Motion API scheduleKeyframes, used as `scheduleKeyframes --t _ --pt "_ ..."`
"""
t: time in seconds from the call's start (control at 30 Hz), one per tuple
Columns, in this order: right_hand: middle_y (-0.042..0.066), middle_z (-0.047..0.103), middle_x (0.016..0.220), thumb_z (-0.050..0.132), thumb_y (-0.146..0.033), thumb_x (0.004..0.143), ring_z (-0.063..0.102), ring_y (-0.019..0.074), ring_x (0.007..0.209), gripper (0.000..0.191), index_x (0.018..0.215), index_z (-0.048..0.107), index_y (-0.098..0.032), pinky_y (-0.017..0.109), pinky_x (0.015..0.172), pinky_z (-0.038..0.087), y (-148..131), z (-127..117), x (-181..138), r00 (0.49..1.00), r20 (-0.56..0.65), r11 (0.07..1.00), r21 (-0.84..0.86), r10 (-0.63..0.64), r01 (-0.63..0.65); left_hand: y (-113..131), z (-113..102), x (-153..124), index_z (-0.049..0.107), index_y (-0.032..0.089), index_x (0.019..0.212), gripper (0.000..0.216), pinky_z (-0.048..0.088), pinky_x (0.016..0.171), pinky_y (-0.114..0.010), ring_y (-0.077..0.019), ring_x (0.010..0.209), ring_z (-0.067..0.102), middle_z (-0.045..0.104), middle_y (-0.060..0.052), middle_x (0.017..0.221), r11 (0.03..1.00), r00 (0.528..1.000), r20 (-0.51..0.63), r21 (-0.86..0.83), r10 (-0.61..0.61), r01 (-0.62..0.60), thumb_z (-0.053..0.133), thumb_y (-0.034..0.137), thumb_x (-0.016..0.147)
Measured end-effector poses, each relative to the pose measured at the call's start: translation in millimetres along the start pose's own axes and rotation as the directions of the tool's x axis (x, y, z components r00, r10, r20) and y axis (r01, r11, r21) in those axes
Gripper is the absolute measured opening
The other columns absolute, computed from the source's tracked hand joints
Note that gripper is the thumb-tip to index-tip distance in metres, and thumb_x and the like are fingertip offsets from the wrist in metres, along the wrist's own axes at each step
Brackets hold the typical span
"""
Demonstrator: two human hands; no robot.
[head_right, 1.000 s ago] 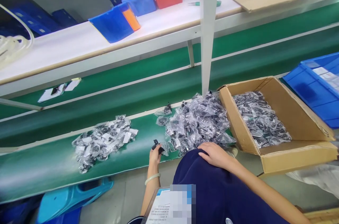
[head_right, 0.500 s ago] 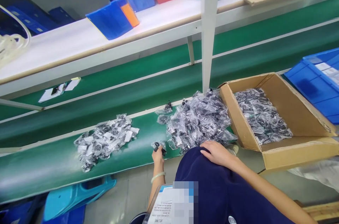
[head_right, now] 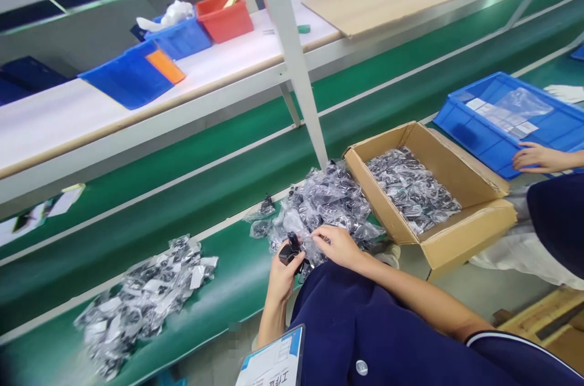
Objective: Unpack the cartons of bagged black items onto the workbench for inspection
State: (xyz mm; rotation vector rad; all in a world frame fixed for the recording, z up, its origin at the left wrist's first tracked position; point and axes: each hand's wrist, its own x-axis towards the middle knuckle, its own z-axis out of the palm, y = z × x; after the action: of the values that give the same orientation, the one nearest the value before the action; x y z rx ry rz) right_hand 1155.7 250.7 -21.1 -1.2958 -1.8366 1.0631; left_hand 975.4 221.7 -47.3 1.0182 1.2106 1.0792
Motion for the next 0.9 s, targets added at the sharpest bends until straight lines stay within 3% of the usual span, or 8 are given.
scheduleKeyframes --t 0.1,0.17,0.3,0.37,0.5,0.6,0.7,0.9 --pt "0.002 0.06 0.071 0.047 -0.036 0.088 0.054 0.0126 0.065 0.028 0.081 0.061 -0.014 0.022 0.061 0.04 7 -15 -3 0.984 -0.112 0.986 0.106 0.142 -0.13 9 -1 -2 0.056 0.016 0.114 0.046 0.034 0.1 -0.031 -0.0213 0.113 0.05 0.057 -0.01 0.119 1.0 0.999 -0.03 0.004 -0.01 0.01 0.068 0.034 0.074" --pt "0.001 0.059 0.068 0.05 -0.037 0.086 0.052 0.0119 0.063 0.027 0.078 0.061 -0.014 0.022 0.059 0.039 9 -22 -5 0.973 -0.153 0.979 0.132 0.174 -0.154 18 0 -5 0.057 0.016 0.112 0.042 0.035 0.099 -0.032 -0.0221 0.111 0.051 0.058 -0.01 0.115 0.999 1.0 -0.006 0.043 0.02 -0.02 0.066 0.034 0.075" --pt "0.001 0.06 0.071 0.053 -0.03 0.085 0.052 0.0115 0.066 0.021 0.074 0.063 -0.016 0.022 0.063 0.037 5 -26 -9 0.979 -0.185 0.997 0.02 0.081 -0.079 33 17 -10 0.057 0.015 0.116 0.045 0.032 0.104 -0.036 -0.0249 0.117 0.048 0.054 -0.012 0.123 0.996 0.97 0.244 0.082 0.017 -0.039 0.066 0.033 0.076" --pt "0.002 0.061 0.072 0.051 -0.026 0.085 0.053 0.0116 0.068 0.021 0.073 0.064 -0.015 0.021 0.064 0.038 0 -23 -11 0.99 -0.132 0.996 0.074 0.049 -0.04 35 30 -11 0.058 0.016 0.117 0.05 0.027 0.108 -0.038 -0.0261 0.122 0.043 0.051 -0.012 0.128 0.993 0.945 0.325 0.114 -0.026 -0.012 0.068 0.034 0.072" --pt "0.002 0.06 0.068 0.049 -0.023 0.083 0.054 0.0111 0.062 0.021 0.071 0.062 -0.012 0.02 0.06 0.039 -2 -19 -14 0.989 -0.026 0.91 0.397 0.143 -0.121 24 42 -5 0.061 0.015 0.112 0.057 0.03 0.107 -0.036 -0.027 0.118 0.048 0.059 -0.011 0.118 0.989 0.968 0.225 0.119 -0.113 0.088 0.072 0.045 0.065" --pt "0.0 0.055 0.062 0.052 -0.022 0.08 0.047 0.0091 0.057 0.017 0.069 0.059 -0.011 0.019 0.057 0.036 3 -23 -14 0.974 -0.093 0.864 0.485 0.205 -0.135 17 39 9 0.066 0.013 0.096 0.057 0.039 0.1 -0.034 -0.0282 0.106 0.056 0.066 -0.011 0.101 0.977 0.983 0.16 0.207 -0.089 0.055 0.072 0.055 0.058" --pt "-0.002 0.05 0.061 0.054 -0.02 0.078 0.042 0.0078 0.058 0.014 0.068 0.056 -0.011 0.018 0.057 0.034 6 -26 -14 0.945 -0.219 0.861 0.498 0.242 -0.105 15 37 25 0.066 0.013 0.092 0.054 0.045 0.09 -0.031 -0.0271 0.097 0.059 0.067 -0.009 0.092 0.933 0.971 0.236 0.358 -0.046 -0.043 0.068 0.056 0.06" --pt "-0.002 0.05 0.064 0.052 -0.023 0.081 0.043 0.008 0.059 0.015 0.072 0.056 -0.012 0.019 0.056 0.033 7 -21 -18 0.953 -0.224 0.893 0.441 0.206 -0.09 25 47 35 0.061 0.01 0.102 0.045 0.044 0.087 -0.038 -0.0273 0.092 0.059 0.065 -0.013 0.097 0.759 0.93 0.354 0.632 -0.102 -0.157 0.054 0.042 0.071"
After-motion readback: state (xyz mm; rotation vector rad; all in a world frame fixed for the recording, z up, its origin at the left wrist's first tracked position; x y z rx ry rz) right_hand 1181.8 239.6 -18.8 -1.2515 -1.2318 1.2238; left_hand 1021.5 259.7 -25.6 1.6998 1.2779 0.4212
